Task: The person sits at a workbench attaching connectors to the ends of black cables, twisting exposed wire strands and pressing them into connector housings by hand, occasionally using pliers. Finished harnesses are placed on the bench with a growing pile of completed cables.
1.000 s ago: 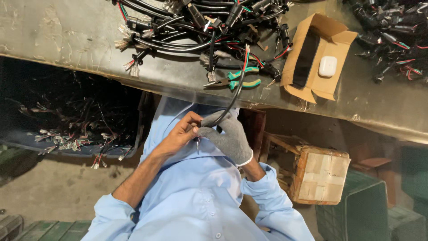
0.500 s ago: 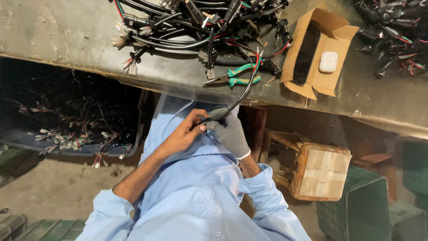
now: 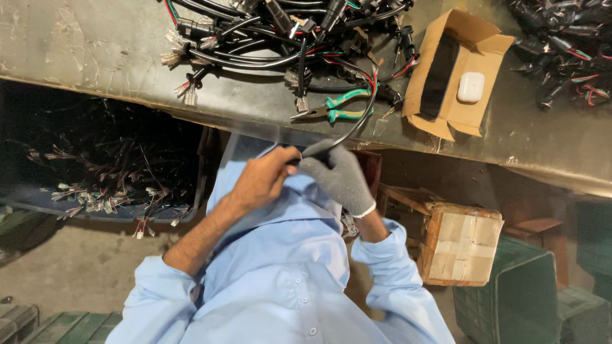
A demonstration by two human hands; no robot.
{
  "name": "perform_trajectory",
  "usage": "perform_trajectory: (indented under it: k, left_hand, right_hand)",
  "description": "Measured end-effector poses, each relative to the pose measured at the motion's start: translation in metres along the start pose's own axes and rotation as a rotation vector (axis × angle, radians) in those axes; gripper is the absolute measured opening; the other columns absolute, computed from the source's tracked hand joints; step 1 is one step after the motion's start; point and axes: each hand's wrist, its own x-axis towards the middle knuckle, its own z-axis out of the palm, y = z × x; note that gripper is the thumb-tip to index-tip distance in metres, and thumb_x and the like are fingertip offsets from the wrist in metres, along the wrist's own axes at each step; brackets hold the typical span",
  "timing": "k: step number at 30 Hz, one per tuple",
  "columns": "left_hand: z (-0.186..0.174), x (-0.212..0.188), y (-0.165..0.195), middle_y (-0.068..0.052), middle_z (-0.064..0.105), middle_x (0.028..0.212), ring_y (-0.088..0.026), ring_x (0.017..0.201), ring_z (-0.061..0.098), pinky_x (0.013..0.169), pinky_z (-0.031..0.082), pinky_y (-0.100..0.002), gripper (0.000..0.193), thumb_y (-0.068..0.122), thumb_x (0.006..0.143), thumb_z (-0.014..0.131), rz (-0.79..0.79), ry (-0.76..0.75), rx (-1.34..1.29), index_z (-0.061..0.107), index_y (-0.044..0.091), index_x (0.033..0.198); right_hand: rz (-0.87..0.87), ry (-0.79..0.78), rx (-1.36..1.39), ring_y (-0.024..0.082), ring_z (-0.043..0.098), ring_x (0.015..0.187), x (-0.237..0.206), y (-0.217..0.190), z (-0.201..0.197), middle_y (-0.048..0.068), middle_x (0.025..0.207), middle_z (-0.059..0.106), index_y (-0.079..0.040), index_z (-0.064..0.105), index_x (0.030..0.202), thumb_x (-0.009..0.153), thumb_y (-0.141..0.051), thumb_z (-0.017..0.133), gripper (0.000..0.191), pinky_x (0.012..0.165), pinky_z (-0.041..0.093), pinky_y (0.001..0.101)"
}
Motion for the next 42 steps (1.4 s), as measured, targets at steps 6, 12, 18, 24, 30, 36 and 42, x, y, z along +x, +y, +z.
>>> perform_trajectory:
  k: [6,12,18,24,30,36,42]
  left_hand:
    - [-0.031,0.015,-0.002,-0.007,0.065,0.09,-0.014,0.078,0.058,0.071,0.048,-0.03,0.023,0.019,0.11,0.055,-0.165,0.031,-0.24,0.053,0.007,0.129]
    - [-0.042,0.02,0.0,0.003,0.048,0.086,-0.007,0.074,0.038,0.064,0.034,-0.022,0.039,0.016,0.098,0.072,-0.2,-0.008,-0.399,0.048,0.008,0.128]
    - [-0.043,0.022,0.009,0.002,0.05,0.087,-0.006,0.074,0.042,0.061,0.038,-0.022,0.05,0.014,0.091,0.078,-0.222,-0.018,-0.339,0.045,0.009,0.128]
    - [-0.031,0.009,0.023,-0.011,0.065,0.094,-0.023,0.075,0.062,0.067,0.05,-0.032,0.045,0.016,0.092,0.076,-0.082,-0.071,-0.107,0.052,0.005,0.129]
    - [-0.025,-0.005,0.022,-0.013,0.067,0.098,-0.032,0.082,0.07,0.064,0.051,-0.04,0.038,0.014,0.093,0.073,-0.074,-0.048,0.154,0.058,0.005,0.127]
    - [-0.027,-0.007,0.019,-0.014,0.069,0.101,-0.035,0.084,0.068,0.068,0.053,-0.041,0.039,0.017,0.093,0.073,-0.104,-0.147,0.081,0.058,0.006,0.127]
    - [-0.025,-0.004,0.021,-0.014,0.069,0.101,-0.032,0.086,0.069,0.074,0.054,-0.037,0.041,0.021,0.099,0.071,-0.177,-0.098,-0.14,0.05,0.005,0.13]
  right_hand:
    - [-0.646,0.46,-1.087,0.039,0.058,0.113,0.032,-0.004,-0.028,0.018,0.117,0.063,-0.002,0.063,0.123,0.072,-0.054,0.08,0.075,0.099,0.043,0.0505]
    - [-0.489,0.282,-0.93,0.035,0.056,0.106,0.04,0.024,-0.031,0.011,0.108,0.058,-0.011,0.066,0.125,0.084,-0.063,0.083,0.068,0.093,0.043,0.0511]
    - [-0.687,0.401,-1.007,0.032,0.058,0.102,0.043,0.022,-0.038,0.011,0.1,0.059,-0.018,0.064,0.101,0.075,-0.049,0.083,0.045,0.092,0.042,0.0474]
    - [-0.297,0.247,0.048,0.016,0.063,0.1,0.006,0.027,0.004,0.004,0.107,0.066,-0.005,0.063,0.116,0.1,-0.018,0.063,0.02,0.093,0.052,0.032]
    - [0.072,0.228,0.634,0.01,0.062,0.087,-0.003,0.029,0.051,0.002,0.098,0.069,-0.002,0.063,0.11,0.103,-0.024,0.064,0.023,0.077,0.052,0.0271]
    - [-0.032,0.157,0.595,0.008,0.061,0.086,-0.004,0.033,0.049,0.001,0.096,0.068,-0.002,0.064,0.109,0.11,-0.022,0.062,0.02,0.079,0.053,0.0264]
    - [0.22,0.039,0.463,0.008,0.056,0.081,-0.015,0.042,0.054,0.001,0.096,0.062,-0.004,0.059,0.12,0.098,-0.008,0.062,0.023,0.07,0.048,0.0266]
